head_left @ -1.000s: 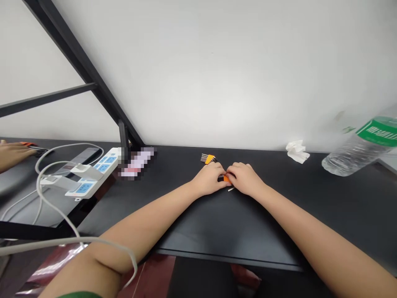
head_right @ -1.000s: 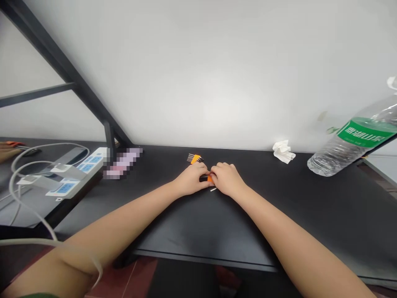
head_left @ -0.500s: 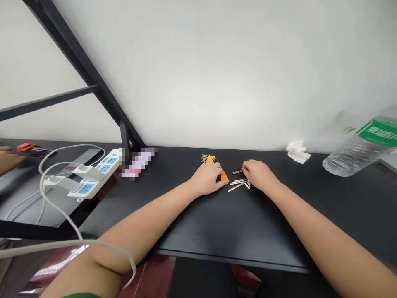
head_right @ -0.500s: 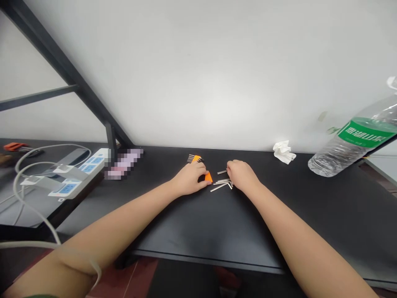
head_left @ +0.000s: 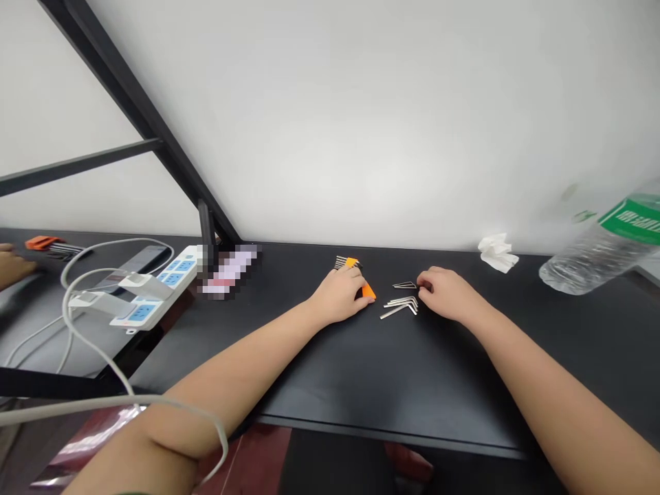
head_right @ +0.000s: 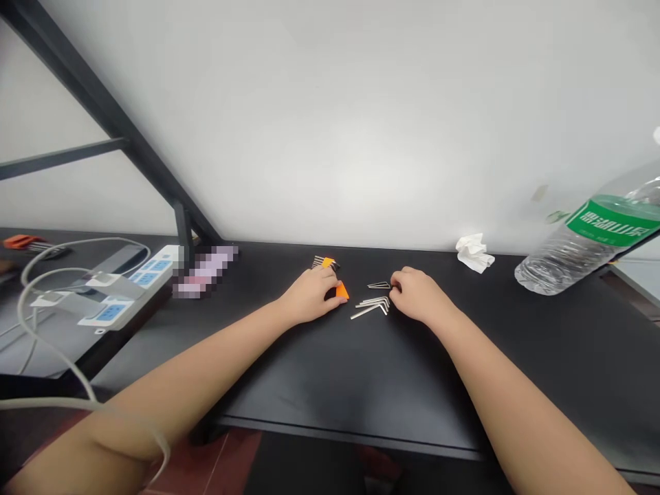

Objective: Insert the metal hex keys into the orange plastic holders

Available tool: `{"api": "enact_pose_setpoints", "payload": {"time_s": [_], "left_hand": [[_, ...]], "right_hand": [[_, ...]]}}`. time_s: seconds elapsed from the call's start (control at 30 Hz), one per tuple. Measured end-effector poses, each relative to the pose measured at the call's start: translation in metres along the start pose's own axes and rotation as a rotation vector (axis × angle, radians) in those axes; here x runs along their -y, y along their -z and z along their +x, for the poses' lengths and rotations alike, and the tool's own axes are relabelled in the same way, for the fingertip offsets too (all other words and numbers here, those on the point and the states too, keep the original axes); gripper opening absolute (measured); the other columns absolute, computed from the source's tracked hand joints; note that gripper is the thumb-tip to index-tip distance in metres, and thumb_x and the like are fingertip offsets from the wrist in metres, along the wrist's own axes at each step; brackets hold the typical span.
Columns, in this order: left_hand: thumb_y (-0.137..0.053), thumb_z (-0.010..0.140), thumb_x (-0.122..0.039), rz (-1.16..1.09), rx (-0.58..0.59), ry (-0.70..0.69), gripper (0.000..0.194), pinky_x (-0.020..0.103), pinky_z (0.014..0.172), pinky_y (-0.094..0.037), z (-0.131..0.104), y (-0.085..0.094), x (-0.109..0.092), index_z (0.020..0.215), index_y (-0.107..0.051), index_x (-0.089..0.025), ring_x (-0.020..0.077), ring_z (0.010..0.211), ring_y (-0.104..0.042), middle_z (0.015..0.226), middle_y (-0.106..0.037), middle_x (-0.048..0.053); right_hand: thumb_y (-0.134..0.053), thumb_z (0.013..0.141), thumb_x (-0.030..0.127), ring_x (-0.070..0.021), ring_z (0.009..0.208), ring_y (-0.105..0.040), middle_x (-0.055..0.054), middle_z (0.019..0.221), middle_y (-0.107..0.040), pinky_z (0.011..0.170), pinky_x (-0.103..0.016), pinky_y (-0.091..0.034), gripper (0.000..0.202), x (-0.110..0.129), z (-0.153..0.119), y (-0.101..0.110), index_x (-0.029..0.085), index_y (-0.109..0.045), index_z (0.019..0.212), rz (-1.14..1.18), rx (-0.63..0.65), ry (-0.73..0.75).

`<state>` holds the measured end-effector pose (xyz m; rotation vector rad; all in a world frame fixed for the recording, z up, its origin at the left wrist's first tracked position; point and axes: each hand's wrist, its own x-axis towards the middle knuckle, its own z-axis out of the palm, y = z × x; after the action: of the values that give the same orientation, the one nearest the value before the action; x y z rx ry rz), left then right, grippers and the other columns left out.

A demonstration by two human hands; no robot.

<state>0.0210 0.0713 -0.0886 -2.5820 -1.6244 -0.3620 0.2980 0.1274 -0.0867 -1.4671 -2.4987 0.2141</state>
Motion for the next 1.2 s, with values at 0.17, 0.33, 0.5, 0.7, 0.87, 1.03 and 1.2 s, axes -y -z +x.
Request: {"api": "enact_pose_setpoints", "payload": {"time_s": [0.17,0.33,0.5,0.7,0.87,1.03,1.2], "left_hand": [[-0.063,0.094,-0.051,-0.015,0.003,-0.002,0.033,0.035,0.082,-0.047,0.0001,-0.0002,0.0006,0.103,-0.072,-0.020,0.0224,0.101,-0.063,0.105,-0.066,0.007],[-0.063,0.094,-0.051,-0.019,0.006,-0.004,0.033,0.035,0.081,-0.047,-0.0002,0.0004,0.0010,0.103,-0.072,-0.020,0.0228,0.102,-0.063,0.106,-0.067,0.007],[-0.064,0.094,-0.051,-0.016,0.008,0.002,0.034,0.035,0.082,-0.047,-0.0005,0.0004,0.0014,0.106,-0.072,-0.020,0.0233,0.104,-0.062,0.107,-0.066,0.007],[-0.063,0.094,-0.051,-0.017,0.018,-0.002,0.033,0.033,0.081,-0.047,-0.0006,0.0012,0.0004,0.105,-0.072,-0.021,0.0229,0.103,-0.062,0.106,-0.066,0.007],[-0.064,0.094,-0.050,-0.017,0.000,-0.015,0.033,0.035,0.082,-0.047,-0.0008,-0.0009,0.0023,0.105,-0.072,-0.020,0.0233,0.105,-0.062,0.107,-0.066,0.007],[-0.064,0.094,-0.051,-0.010,-0.002,-0.023,0.034,0.036,0.082,-0.047,-0.0004,-0.0021,0.0031,0.104,-0.072,-0.020,0.0238,0.105,-0.062,0.106,-0.067,0.007],[-0.064,0.094,-0.050,-0.021,0.004,-0.011,0.032,0.036,0.082,-0.047,-0.0002,-0.0001,0.0011,0.103,-0.072,-0.021,0.0238,0.105,-0.063,0.107,-0.066,0.007]], "right_hand": [[-0.055,0.083,0.019,-0.0180,0.083,-0.062,-0.004,0.092,-0.069,0.075,-0.027,-0.044,0.017,-0.0047,-0.0020,0.0087,0.022,-0.072,0.085,0.040,0.064,0.007],[-0.055,0.083,0.019,-0.0182,0.081,-0.062,-0.003,0.088,-0.069,0.073,-0.028,-0.044,0.014,-0.0059,-0.0030,0.0098,0.022,-0.068,0.078,0.023,0.064,0.036],[-0.056,0.087,0.022,-0.0185,0.083,-0.063,-0.004,0.093,-0.069,0.076,-0.029,-0.046,0.015,-0.0079,-0.0014,0.0067,0.022,-0.070,0.093,0.036,0.035,0.054],[-0.052,0.088,0.014,-0.0177,0.084,-0.062,-0.003,0.094,-0.068,0.073,-0.028,-0.045,0.018,-0.0059,-0.0051,0.0069,0.023,-0.067,0.083,0.003,0.087,0.126],[-0.051,0.089,0.012,-0.0171,0.084,-0.063,-0.005,0.100,-0.068,0.074,-0.028,-0.047,0.022,-0.0035,-0.0064,0.0073,0.022,-0.071,0.090,0.011,0.135,0.165],[-0.049,0.092,0.012,-0.0184,0.088,-0.066,-0.007,0.107,-0.069,0.080,-0.029,-0.050,0.030,-0.0024,-0.0073,0.0097,0.022,-0.076,0.100,0.034,0.157,0.195],[-0.049,0.094,0.015,-0.0201,0.095,-0.067,-0.007,0.112,-0.068,0.090,-0.033,-0.052,0.029,-0.0071,-0.0021,0.0045,0.022,-0.076,0.104,0.036,0.020,0.193]]}}
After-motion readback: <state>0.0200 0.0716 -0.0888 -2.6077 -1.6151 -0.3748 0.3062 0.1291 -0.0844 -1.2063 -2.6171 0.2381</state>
